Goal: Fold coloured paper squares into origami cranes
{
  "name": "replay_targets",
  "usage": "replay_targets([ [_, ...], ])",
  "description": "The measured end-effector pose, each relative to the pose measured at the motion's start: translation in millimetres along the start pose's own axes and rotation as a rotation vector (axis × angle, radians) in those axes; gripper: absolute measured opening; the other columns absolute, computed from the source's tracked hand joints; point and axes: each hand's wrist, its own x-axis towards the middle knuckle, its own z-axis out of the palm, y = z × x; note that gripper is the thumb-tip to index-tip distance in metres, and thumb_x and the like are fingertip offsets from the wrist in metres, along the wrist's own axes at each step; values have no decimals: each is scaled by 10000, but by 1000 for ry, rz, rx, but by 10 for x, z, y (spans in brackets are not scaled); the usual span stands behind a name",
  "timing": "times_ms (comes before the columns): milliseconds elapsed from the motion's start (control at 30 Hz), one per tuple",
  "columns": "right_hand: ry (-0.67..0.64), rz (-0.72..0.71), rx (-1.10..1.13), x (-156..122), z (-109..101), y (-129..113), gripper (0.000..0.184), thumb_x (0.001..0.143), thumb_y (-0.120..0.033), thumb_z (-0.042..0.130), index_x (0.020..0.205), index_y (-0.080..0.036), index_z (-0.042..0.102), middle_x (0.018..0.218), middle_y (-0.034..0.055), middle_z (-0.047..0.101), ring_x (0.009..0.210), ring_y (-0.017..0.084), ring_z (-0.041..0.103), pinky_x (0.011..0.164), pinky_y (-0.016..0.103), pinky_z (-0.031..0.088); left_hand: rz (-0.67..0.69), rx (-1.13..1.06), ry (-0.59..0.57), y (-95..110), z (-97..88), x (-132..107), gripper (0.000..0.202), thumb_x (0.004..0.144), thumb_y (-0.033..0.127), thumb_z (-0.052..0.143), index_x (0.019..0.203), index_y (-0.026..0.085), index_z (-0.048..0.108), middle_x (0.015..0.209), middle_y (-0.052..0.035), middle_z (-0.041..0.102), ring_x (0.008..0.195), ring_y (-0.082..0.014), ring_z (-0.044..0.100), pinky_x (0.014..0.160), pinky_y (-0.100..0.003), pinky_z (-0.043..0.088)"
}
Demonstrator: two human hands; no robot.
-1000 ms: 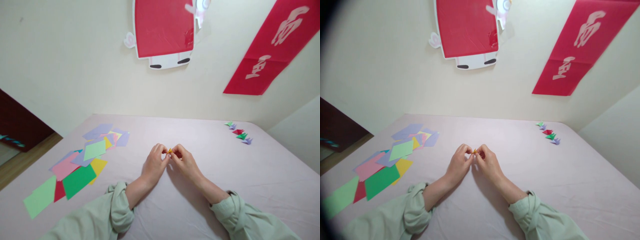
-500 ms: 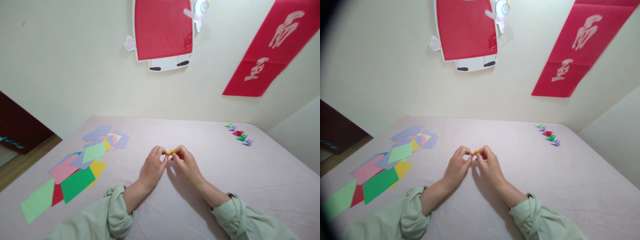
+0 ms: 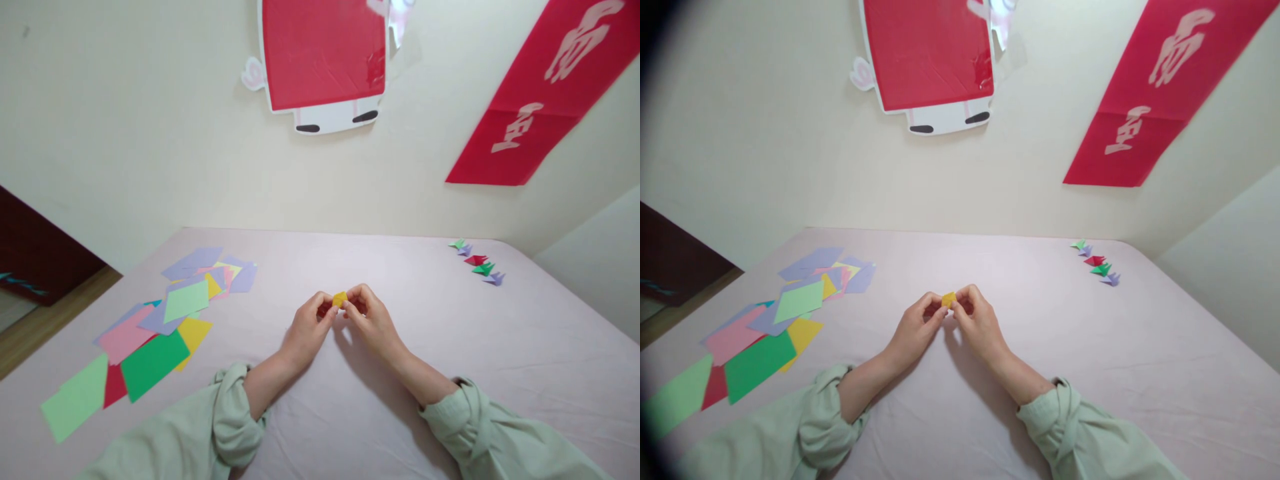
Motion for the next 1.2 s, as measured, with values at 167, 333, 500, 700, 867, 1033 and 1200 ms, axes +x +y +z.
replay_targets([
  [167,-23,54,-3,19,-14,17,154,880,-335,555,948,-199,537,884,10,607,672,138,585,611,278,463,-97,-122,10,-41,20,16,173,886,333,563,812,179,536,783,15,571,753,-132,563,702,-242,438],
  [333,-55,41,-9,41,-32,-36,173,858,-331,564,760,-191,545,700,-22,554,644,132,514,609,263,398,-143,-151,-3,11,18,22,244,868,369,574,736,177,499,675,40,519,638,-101,495,601,-210,388],
  [500,-82,75,60,56,-34,-97,235,853,-411,564,762,-196,552,724,-6,572,677,145,530,644,271,419,-236,-186,-51,52,23,11,310,863,454,547,726,185,477,601,59,499,484,-77,418,468,-199,322],
  [700,-131,105,139,79,-25,-84,321,812,-477,626,695,-204,506,625,-32,527,606,130,489,593,259,391,-221,-153,-133,55,39,-5,306,869,440,529,707,184,482,574,66,460,462,-75,400,456,-203,318],
  [867,-98,97,102,102,-43,-66,360,838,-505,576,656,-205,492,576,-42,489,552,119,435,549,254,347,-199,-91,-168,73,51,-17,378,894,483,490,661,187,457,543,65,421,480,-86,381,473,-214,299],
  [1033,-118,128,81,112,-65,-60,414,875,-537,504,627,-206,487,568,-37,483,550,123,451,543,257,356,-170,-88,-203,72,56,-35,383,915,477,464,665,188,446,574,54,418,527,-96,377,506,-219,298],
  [1200,-211,156,211,107,-73,-97,315,798,-484,625,699,-201,526,630,-38,524,590,121,484,593,256,390,-96,-85,-219,82,47,-28,352,919,443,457,695,172,489,662,28,450,637,-116,396,589,-230,321],
])
